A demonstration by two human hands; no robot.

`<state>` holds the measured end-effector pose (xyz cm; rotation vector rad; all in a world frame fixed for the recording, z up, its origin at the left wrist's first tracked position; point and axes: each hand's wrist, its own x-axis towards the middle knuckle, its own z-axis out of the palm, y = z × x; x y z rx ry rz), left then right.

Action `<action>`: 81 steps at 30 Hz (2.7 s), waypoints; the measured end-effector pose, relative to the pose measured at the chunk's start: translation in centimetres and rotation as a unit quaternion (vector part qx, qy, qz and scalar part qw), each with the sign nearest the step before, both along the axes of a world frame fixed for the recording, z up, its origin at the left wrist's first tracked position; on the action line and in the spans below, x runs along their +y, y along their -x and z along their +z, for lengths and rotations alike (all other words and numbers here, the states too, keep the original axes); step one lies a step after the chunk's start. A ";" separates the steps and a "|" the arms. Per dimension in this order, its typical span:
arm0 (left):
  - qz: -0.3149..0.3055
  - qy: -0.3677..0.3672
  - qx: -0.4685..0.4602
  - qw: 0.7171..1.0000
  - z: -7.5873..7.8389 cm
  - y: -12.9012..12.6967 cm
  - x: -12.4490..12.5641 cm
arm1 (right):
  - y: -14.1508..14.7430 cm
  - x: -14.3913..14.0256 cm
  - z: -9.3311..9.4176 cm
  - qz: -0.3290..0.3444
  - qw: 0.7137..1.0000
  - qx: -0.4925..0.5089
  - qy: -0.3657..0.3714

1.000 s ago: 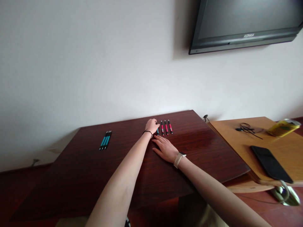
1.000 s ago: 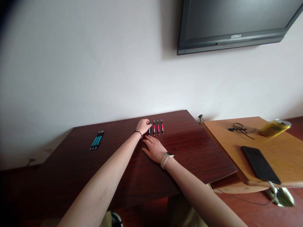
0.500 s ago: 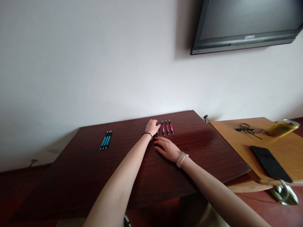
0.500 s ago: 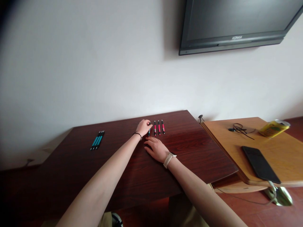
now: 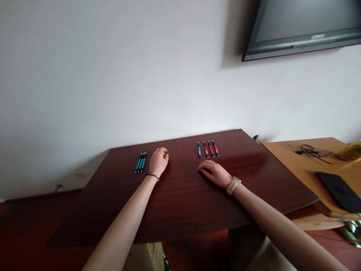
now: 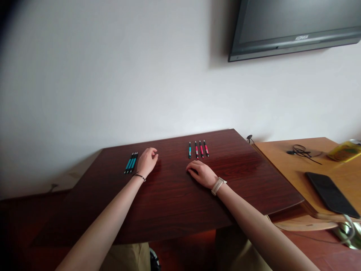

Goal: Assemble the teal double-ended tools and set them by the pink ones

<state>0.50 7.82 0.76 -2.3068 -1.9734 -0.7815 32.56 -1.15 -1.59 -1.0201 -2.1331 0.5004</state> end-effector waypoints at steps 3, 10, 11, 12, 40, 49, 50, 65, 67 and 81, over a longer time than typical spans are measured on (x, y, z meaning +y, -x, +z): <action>0.089 -0.007 0.055 0.995 0.0 4.5 -1.1 | 0.0 0.0 -0.2 -0.002 1.000 -0.004 0.001; 0.171 -0.001 0.116 0.978 -0.6 8.4 -3.4 | 0.0 -0.3 -0.1 -0.017 1.000 -0.013 -0.002; 0.175 0.005 0.116 0.978 -0.6 8.4 -3.5 | 0.0 -0.4 0.0 -0.018 1.000 -0.014 -0.001; 0.179 0.012 0.114 0.977 -0.6 8.4 -3.7 | 0.0 -0.4 0.0 -0.019 1.000 -0.015 0.001; 0.192 0.022 0.131 0.972 -1.1 8.2 -3.7 | -0.3 -0.3 -0.1 -0.008 1.000 -0.001 0.015; 0.112 -0.016 0.107 0.988 -1.4 8.2 -3.4 | -0.2 -0.3 0.0 -0.011 1.000 -0.004 0.015; 0.091 -0.036 0.100 0.990 -1.4 8.0 -3.4 | -0.2 -0.3 0.0 -0.016 1.000 -0.006 0.018; -0.221 -0.126 0.047 0.966 -0.2 4.1 -5.3 | 8.9 5.6 -0.5 0.046 0.926 0.278 0.253; -0.237 -0.112 0.023 0.965 -0.4 3.9 -5.4 | 9.4 5.5 -0.7 0.034 0.926 0.290 0.240; -0.188 -0.028 -0.309 0.932 -0.6 4.3 -5.1 | 9.0 3.8 -0.5 -0.078 0.914 0.331 0.221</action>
